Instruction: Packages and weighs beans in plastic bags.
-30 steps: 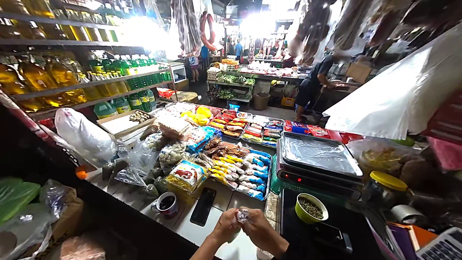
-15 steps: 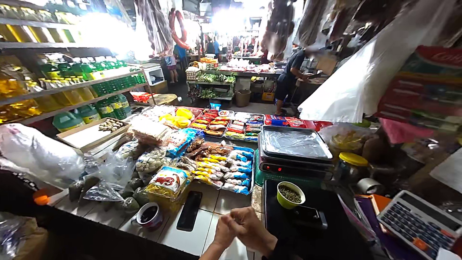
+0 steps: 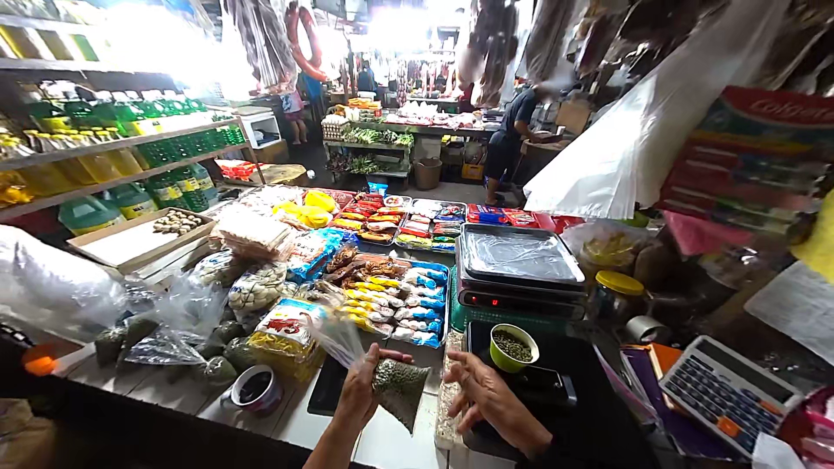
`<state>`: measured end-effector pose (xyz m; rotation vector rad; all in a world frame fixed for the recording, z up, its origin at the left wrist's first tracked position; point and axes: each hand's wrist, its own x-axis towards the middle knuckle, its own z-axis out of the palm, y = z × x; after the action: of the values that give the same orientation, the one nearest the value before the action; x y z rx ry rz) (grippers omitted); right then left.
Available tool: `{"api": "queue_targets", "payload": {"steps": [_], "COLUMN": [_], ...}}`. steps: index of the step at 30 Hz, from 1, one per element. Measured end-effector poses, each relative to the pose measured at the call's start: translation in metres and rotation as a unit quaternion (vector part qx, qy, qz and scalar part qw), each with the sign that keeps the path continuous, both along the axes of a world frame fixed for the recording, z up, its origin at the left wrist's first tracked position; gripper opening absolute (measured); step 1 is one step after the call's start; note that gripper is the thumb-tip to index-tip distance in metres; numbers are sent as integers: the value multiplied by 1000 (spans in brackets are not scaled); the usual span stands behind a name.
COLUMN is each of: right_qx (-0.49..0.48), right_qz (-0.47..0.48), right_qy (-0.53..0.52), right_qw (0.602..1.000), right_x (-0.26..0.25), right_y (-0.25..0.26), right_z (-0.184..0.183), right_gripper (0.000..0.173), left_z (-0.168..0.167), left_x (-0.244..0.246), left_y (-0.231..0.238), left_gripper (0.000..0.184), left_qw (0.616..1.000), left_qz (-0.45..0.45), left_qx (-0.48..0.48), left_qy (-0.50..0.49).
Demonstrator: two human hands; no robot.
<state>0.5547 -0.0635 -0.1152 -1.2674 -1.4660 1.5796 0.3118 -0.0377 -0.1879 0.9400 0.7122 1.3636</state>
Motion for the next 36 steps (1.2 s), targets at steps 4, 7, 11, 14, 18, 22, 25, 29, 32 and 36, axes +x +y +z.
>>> {"api": "queue_targets", "payload": {"steps": [4,7,11,14,18,22,25,29,32,36], "right_qx": [-37,33,94,127,157,181,307,515,474,162], "right_qz": [64,-9,-63,-45,-43,-100,-184,-202,-166,-255], "right_qy": [281,310,251,253,259,262,151,-65,-40,266], "right_qw": [957,950,961,958,952,943,921,831,864,915], "right_x": [-22,-24,1,18,33,42,43,61,75,77], "right_y": [-27,-29,-28,-33,-40,-47,-52,-52,-62,-74], "right_z": [4,14,9,1,-4,-3,-5,-16,-17,-20], "right_gripper": [65,58,65,68,67,67,60,45,42,62], "left_z": [61,77,110,117,110,114,114,100,104,111], "left_x": [31,47,49,46,48,60,80,95,104,115], "left_y": [-3,2,2,6,17,23,24,33,27,19], "left_gripper": [59,52,54,40,37,28,32,27,20,21], "left_qw": [984,975,820,912,920,908,917,892,888,893], "left_qz": [-112,-48,12,-155,-361,-399,-368,-420,-387,-364], "left_qx": [128,188,137,50,-8,-16,-60,-36,-13,31], "left_qy": [-49,112,555,376,152,130,142,163,249,262]}}
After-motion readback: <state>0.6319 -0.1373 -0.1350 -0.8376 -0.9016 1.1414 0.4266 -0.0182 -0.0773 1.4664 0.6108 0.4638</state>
